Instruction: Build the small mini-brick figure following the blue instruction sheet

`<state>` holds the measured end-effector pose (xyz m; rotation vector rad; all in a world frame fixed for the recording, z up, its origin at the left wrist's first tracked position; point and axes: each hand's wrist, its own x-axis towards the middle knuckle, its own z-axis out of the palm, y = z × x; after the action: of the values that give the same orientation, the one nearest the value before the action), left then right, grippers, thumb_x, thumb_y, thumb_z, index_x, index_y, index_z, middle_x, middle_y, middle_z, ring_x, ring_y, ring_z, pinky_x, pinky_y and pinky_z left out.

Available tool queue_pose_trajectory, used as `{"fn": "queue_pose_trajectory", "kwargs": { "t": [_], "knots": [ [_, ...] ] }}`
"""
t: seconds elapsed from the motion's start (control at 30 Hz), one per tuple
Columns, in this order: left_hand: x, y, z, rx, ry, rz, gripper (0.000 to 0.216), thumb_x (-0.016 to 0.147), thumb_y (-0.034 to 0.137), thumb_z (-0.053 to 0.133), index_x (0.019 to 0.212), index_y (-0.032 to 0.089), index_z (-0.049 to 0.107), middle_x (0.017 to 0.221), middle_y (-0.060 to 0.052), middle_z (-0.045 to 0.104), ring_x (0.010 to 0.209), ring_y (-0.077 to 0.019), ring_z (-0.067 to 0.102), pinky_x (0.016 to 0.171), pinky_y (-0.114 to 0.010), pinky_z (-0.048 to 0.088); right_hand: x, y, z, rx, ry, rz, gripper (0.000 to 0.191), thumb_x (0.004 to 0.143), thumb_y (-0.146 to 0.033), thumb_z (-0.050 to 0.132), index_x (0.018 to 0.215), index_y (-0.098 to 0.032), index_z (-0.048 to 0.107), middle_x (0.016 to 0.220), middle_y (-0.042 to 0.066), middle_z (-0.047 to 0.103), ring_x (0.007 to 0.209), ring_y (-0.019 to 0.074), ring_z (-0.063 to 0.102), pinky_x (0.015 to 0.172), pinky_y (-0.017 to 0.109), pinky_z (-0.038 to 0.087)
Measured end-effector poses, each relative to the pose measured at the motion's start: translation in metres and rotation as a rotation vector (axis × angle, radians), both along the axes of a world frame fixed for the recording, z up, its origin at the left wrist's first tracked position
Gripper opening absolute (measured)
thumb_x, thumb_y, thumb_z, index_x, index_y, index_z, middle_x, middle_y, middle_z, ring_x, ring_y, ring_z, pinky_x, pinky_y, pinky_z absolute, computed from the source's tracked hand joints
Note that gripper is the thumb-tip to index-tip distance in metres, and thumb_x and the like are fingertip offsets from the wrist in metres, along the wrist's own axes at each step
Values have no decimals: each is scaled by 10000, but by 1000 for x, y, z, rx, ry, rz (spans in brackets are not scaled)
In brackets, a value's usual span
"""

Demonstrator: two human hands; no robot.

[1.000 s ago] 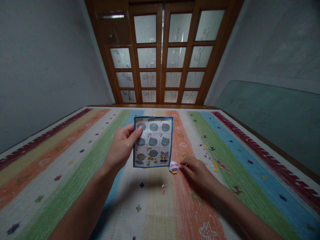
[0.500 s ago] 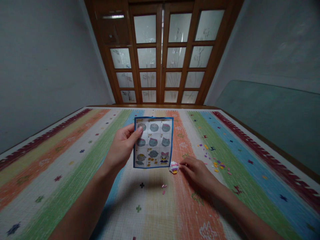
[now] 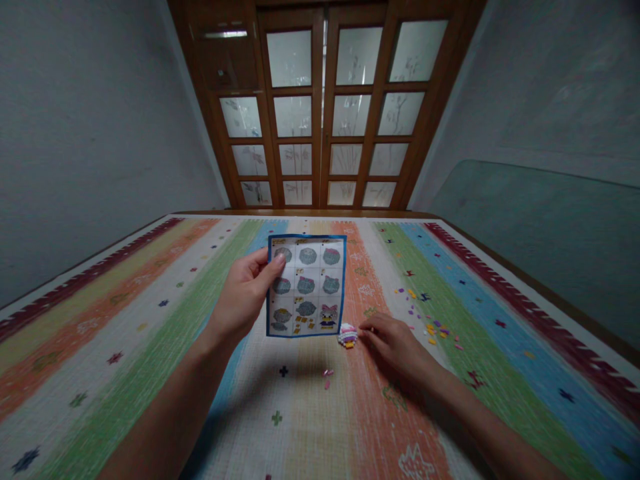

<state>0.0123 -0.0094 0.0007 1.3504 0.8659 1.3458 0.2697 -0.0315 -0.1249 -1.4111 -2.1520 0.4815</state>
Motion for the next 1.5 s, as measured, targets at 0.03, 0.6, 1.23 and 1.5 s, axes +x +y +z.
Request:
{"fn": "queue_pose_trajectory", "kwargs": {
  "t": [0.03, 0.6, 1.23, 1.5],
  "knots": [
    [0, 0, 0, 0, 3, 4, 234, 728, 366, 689, 786, 140, 668, 638, -9, 677, 573, -139, 628, 526, -207, 476, 0, 0, 0, 2, 3, -3, 176, 881, -222, 485, 830, -171, 645, 850, 79, 666, 805, 183, 605, 722, 301, 460],
    [1, -1, 2, -16, 11, 19, 250, 711, 378, 700, 773, 138, 667, 621, -5, 668, 561, -132, 608, 525, -203, 463, 1, -1, -1, 28, 42, -2, 170, 873, -220, 490, 825, -168, 644, 836, 73, 664, 791, 181, 600, 726, 308, 468],
    [-1, -2, 1, -21, 29, 29, 266, 717, 381, 689, 832, 141, 674, 691, -24, 695, 610, -166, 639, 553, -238, 482, -41, -39, -9, -12, -134, 447, 220, 911, -189, 472, 1056, -177, 637, 1002, 92, 617, 932, 182, 556, 819, 311, 457],
    [0, -2, 2, -8, 16, 27, 252, 713, 370, 697, 810, 139, 671, 668, -17, 687, 598, -158, 631, 547, -229, 474, -40, -36, -15, 9, -111, 427, 242, 921, -143, 426, 964, -168, 663, 907, 84, 644, 866, 173, 576, 762, 288, 459]
  ]
}}
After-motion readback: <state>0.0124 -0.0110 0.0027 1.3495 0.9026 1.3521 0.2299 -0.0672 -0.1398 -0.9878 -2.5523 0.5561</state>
